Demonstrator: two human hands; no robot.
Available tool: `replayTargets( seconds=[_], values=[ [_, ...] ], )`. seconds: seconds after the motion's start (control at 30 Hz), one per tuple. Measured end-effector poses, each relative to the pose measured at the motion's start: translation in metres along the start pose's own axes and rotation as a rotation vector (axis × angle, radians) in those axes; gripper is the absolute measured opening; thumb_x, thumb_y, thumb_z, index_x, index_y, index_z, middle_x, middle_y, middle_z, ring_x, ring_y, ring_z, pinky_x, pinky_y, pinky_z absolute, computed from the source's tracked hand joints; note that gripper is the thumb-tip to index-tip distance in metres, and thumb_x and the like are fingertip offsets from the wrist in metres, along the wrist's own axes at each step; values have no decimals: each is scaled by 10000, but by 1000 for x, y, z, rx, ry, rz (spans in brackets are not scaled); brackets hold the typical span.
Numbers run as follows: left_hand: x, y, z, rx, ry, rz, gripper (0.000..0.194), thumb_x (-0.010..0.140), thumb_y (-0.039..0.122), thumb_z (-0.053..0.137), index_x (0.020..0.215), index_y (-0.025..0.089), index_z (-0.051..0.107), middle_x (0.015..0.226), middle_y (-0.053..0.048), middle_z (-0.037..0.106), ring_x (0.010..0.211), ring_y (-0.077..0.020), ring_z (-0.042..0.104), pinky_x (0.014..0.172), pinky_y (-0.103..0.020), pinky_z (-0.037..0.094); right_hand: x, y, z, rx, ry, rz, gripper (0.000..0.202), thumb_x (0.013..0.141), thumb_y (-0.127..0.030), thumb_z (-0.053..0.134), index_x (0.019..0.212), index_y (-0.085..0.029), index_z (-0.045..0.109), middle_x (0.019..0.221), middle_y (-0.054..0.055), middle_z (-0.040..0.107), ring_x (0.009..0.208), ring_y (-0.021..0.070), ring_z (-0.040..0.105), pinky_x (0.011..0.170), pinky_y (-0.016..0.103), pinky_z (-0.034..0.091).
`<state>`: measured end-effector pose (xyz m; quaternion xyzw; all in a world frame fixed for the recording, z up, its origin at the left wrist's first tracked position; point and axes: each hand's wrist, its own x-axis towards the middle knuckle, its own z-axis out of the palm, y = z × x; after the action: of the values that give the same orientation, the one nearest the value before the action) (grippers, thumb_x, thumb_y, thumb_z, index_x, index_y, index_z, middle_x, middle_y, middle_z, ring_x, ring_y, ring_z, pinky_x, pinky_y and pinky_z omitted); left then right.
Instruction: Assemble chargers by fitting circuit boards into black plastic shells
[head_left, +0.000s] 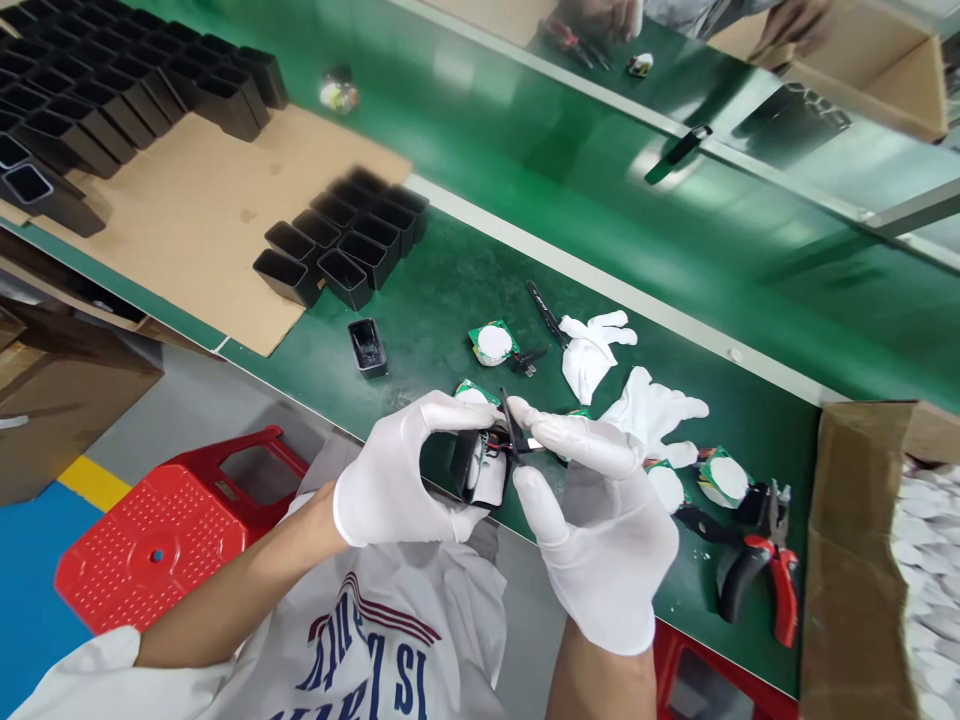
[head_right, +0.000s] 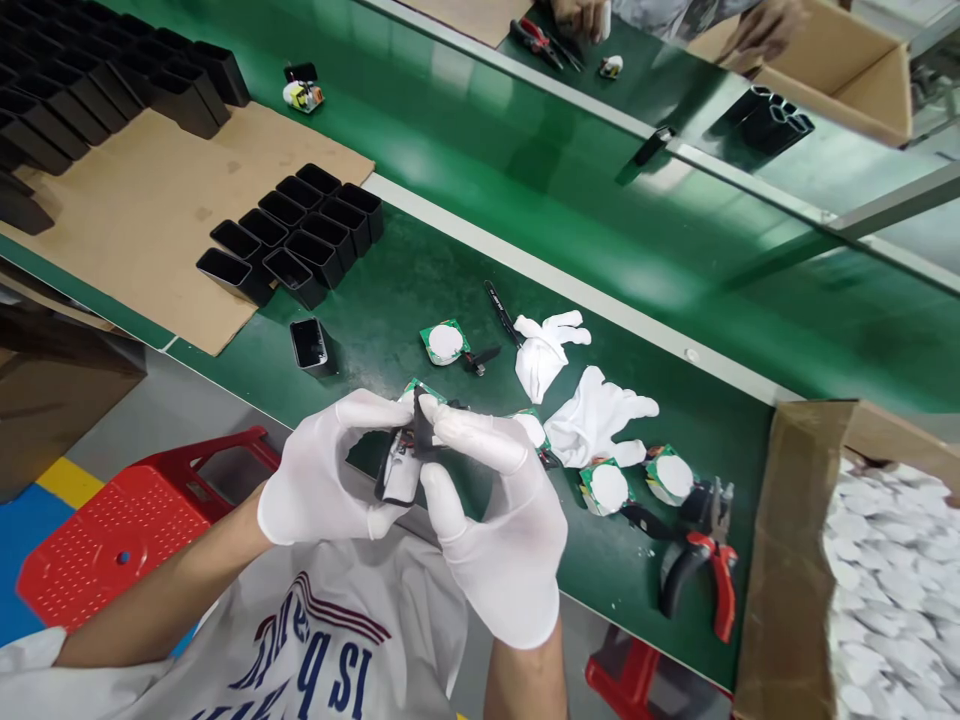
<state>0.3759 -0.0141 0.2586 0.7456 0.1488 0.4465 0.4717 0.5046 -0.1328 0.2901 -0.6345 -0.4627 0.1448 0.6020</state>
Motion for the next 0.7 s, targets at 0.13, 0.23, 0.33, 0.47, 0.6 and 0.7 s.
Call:
replayTargets(
  seconds=[0.13, 0.23, 0.33, 0.47, 0.6, 0.7],
  values=[
    [-1, -2, -1, -15, -15, 0, 489, 793, 111, 756, 1253, 226, 636, 1131, -82, 800, 954, -210, 826, 855, -310, 692, -2, 0, 2, -33, 24, -15, 489, 887, -8, 794, 1294, -277, 757, 1250, 37, 789, 1221, 230, 742, 1082, 424, 604],
    [-2, -2, -1, 4, -18, -13, 512, 789, 113, 768, 1270, 223, 634, 1121, -82, 795, 940, -212, 824, 844, -318, 692, -5, 1, 6, -96, 59, -28, 488, 907, -86, 798, 1343, -294, 728, 1273, 58, 779, 1220, 276, 743, 1066, 517, 614],
    [-3, -2, 0, 45, -6, -39, 534, 777, 97, 772, 1280, 221, 644, 1129, -84, 787, 956, -222, 825, 850, -328, 692, -17, 3, 10, -320, 291, -189, 509, 888, -178, 823, 1368, -308, 715, 1207, 77, 781, 1125, 329, 765, 935, 572, 655],
    [-5, -3, -1, 68, -13, -59, 526, 800, 120, 800, 1291, 231, 646, 1159, -76, 791, 974, -220, 827, 879, -339, 696, -39, 9, 15, -557, 233, -459, 402, 829, -110, 858, 1171, -301, 769, 1069, 35, 785, 825, 217, 755, 694, 413, 670],
    [-8, -8, -6, -4, -93, -77, 542, 824, 168, 851, 1320, 238, 644, 1228, -98, 782, 1095, -255, 817, 946, -371, 691, -45, 12, 20, -626, 111, -504, 198, 903, -138, 804, 1074, -224, 754, 1245, 95, 755, 962, 221, 768, 742, 391, 663],
    [-11, -12, -8, -42, -126, -92, 640, 783, 184, 897, 1365, 250, 637, 1275, -106, 768, 1146, -284, 802, 985, -410, 685, -42, 14, 22, -642, 58, -514, 121, 1000, -200, 699, 1104, -231, 753, 1334, 96, 730, 1025, 219, 767, 744, 377, 659]
  ],
)
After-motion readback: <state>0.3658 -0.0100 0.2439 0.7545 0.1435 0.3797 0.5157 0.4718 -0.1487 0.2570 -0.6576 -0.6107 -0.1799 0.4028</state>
